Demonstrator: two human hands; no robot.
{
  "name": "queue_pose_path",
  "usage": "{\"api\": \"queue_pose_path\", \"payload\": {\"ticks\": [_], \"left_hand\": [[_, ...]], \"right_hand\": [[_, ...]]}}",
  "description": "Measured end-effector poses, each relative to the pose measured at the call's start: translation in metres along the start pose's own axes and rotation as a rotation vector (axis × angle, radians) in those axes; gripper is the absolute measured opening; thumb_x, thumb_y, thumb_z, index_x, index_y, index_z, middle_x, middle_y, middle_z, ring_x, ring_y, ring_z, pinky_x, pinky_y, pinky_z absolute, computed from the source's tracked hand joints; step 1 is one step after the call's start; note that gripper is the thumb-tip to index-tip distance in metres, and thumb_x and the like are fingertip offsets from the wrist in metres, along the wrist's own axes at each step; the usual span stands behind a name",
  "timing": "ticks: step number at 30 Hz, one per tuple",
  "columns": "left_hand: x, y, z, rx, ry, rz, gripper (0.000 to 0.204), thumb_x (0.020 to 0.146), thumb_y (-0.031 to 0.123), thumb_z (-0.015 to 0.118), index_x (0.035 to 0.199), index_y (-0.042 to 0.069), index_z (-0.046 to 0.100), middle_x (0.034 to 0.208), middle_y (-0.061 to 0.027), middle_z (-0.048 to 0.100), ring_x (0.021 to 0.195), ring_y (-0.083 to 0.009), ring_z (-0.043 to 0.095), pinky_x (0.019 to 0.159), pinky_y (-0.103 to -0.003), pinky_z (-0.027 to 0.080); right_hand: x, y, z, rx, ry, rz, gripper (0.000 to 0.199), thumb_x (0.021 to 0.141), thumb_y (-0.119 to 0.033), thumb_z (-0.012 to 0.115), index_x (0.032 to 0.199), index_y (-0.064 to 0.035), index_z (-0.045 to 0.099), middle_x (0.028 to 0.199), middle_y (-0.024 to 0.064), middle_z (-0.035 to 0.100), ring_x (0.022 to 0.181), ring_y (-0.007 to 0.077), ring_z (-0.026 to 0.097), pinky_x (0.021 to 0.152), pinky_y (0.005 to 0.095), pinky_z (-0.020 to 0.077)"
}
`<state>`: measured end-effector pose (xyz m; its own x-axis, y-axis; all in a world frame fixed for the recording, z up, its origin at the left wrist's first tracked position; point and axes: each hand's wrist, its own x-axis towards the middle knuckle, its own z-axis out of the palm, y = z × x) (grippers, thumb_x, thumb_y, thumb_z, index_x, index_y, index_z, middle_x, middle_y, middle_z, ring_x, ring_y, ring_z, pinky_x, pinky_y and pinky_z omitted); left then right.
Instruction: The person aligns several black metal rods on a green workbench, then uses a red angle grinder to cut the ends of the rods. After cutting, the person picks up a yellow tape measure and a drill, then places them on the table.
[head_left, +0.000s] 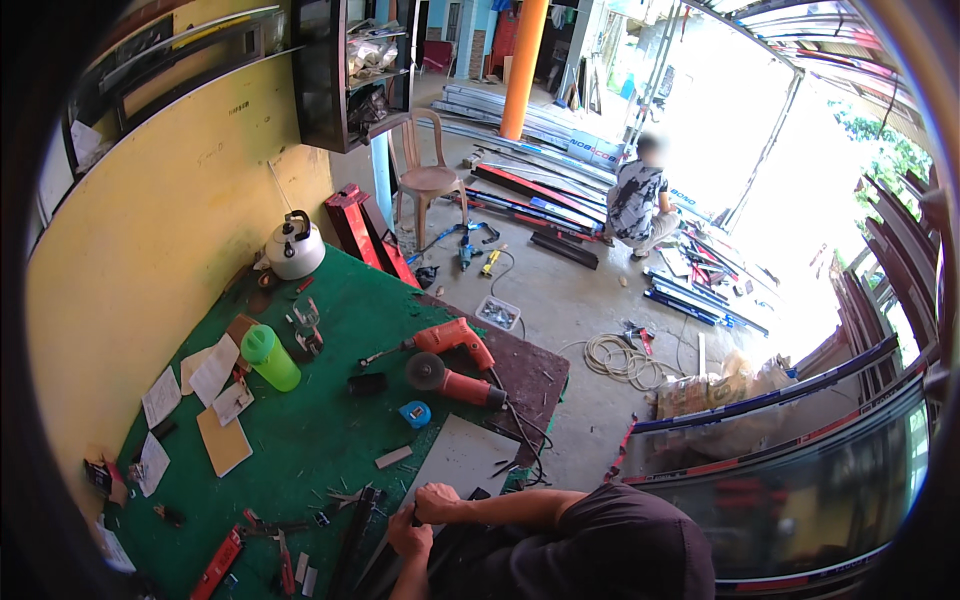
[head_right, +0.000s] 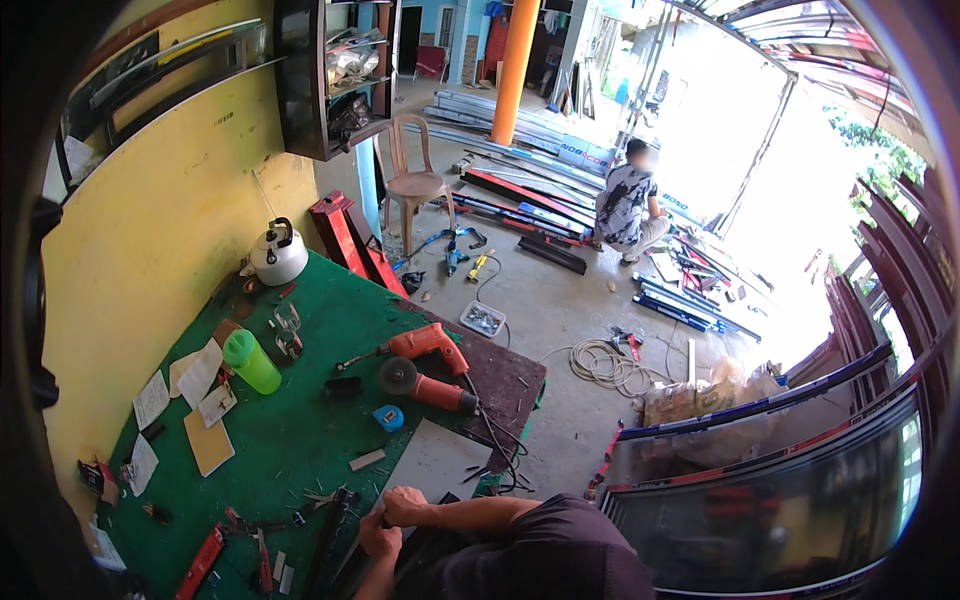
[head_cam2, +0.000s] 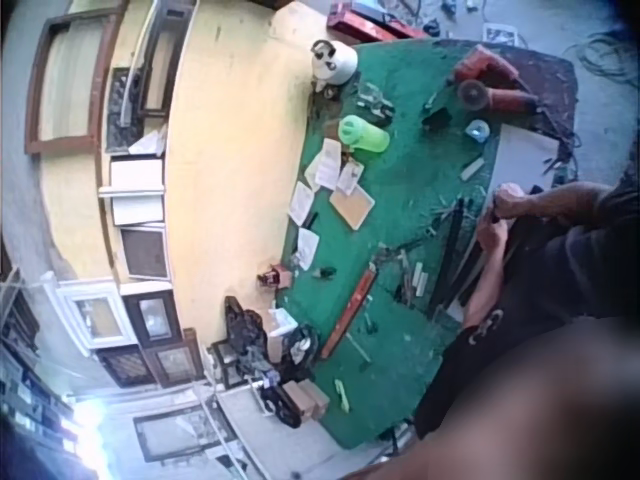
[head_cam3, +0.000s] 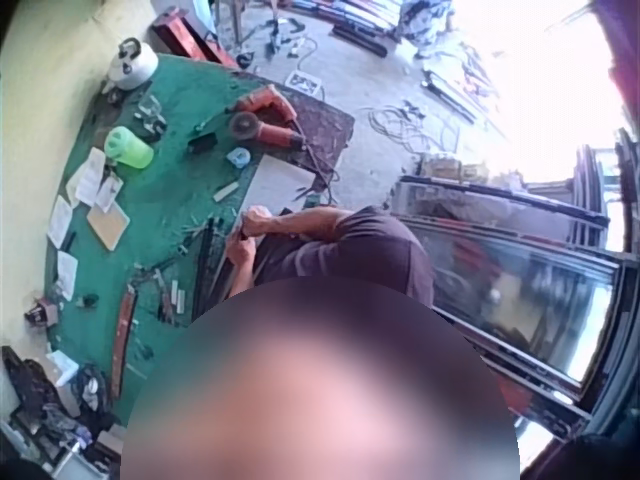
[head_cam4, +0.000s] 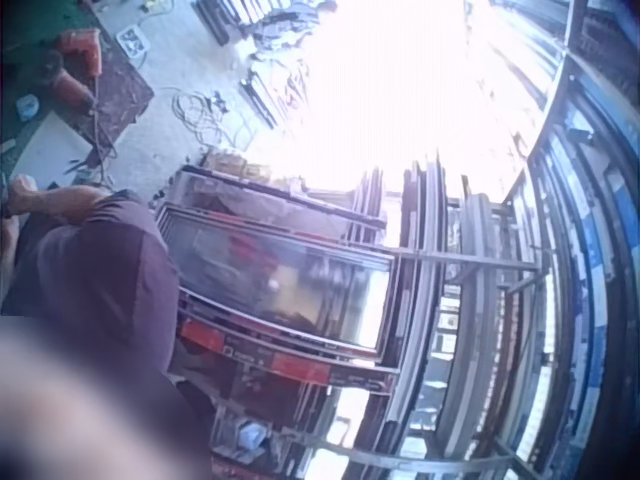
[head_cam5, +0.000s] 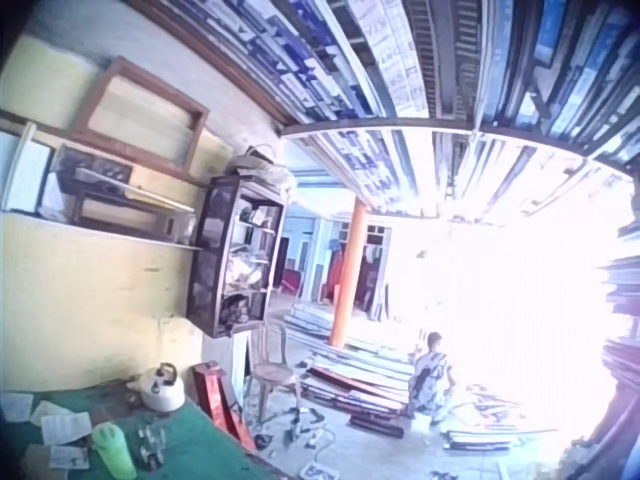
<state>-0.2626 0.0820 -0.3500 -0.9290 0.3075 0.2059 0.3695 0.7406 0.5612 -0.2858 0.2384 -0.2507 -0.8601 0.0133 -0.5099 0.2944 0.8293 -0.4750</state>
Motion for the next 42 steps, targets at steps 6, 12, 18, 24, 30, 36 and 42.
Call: {"api": "queue_pose_path", "payload": {"ticks": [6,12,18,24,30,36,42], "left_hand": [[-0.002,0.004,-0.005,-0.029,0.062,0.034,0.036,0.072,0.014,0.087,0.105,0.007,0.077,0.096,-0.013,0.075,0.095,-0.0366,0.071,0.084,-0.048,0.058],[0.001,0.0,0.0,-0.03,0.023,0.02,0.043,0.069,0.018,0.091,0.108,0.008,0.077,0.097,-0.0124,0.075,0.094,-0.0377,0.07,0.083,-0.049,0.057],[-0.003,0.002,-0.003,-0.022,-0.022,-0.062,0.044,0.069,0.021,0.093,0.108,0.009,0.078,0.1,-0.0142,0.075,0.096,-0.0379,0.069,0.084,-0.049,0.057],[0.001,0.008,-0.007,0.015,-0.036,-0.041,0.046,0.071,0.022,0.092,0.113,0.008,0.077,0.103,-0.0167,0.074,0.1,-0.0401,0.068,0.089,-0.05,0.056],[0.001,0.009,-0.008,-0.088,0.002,-0.057,0.028,0.076,0.017,0.087,0.1,0.011,0.075,0.102,-0.012,0.075,0.101,-0.037,0.069,0.088,-0.048,0.055],[0.005,0.017,-0.013,-0.06,-0.063,-0.069,0.034,0.074,0.016,0.088,0.104,0.011,0.074,0.099,-0.0106,0.073,0.099,-0.0369,0.068,0.085,-0.05,0.055],[0.004,0.019,-0.013,-0.02,0.017,0.001,0.029,0.074,0.016,0.088,0.099,0.012,0.074,0.094,-0.0093,0.073,0.093,-0.0372,0.069,0.08,-0.05,0.056]], "right_hand": [[-0.006,0.033,-0.019,0.015,0.004,0.05,0.034,0.078,-0.029,0.075,0.098,-0.0027,0.079,0.098,0.0223,0.077,0.098,0.0386,0.076,0.083,0.0498,0.0612],[0.003,0.008,0.0,-0.018,-0.046,-0.052,0.039,0.079,-0.032,0.075,0.101,0.0005,0.079,0.105,0.0215,0.077,0.104,0.0401,0.075,0.086,0.0481,0.0618],[0.011,0.046,-0.011,-0.001,-0.052,-0.124,0.037,0.08,-0.037,0.073,0.094,-0.0026,0.08,0.094,0.0238,0.076,0.094,0.0403,0.076,0.082,0.0496,0.0608],[0.005,0.06,-0.01,0.074,0.115,-0.071,0.036,0.082,-0.037,0.071,0.092,-0.0029,0.079,0.089,0.0242,0.075,0.087,0.0423,0.075,0.076,0.0526,0.0602],[0.005,0.039,0.02,-0.045,0.096,-0.198,0.04,0.085,-0.038,0.079,0.103,-0.0023,0.077,0.109,0.0222,0.072,0.104,0.0403,0.072,0.081,0.0511,0.059],[0.013,0.041,0.013,0.048,0.066,-0.023,0.024,0.086,-0.024,0.071,0.096,-0.0029,0.078,0.097,0.0192,0.076,0.096,0.04,0.074,0.078,0.0499,0.0598],[0.018,0.032,0.015,0.052,0.099,0.003,0.021,0.085,-0.021,0.068,0.09,-0.0025,0.078,0.093,0.0209,0.076,0.093,0.0401,0.076,0.076,0.0496,0.0604]]}}
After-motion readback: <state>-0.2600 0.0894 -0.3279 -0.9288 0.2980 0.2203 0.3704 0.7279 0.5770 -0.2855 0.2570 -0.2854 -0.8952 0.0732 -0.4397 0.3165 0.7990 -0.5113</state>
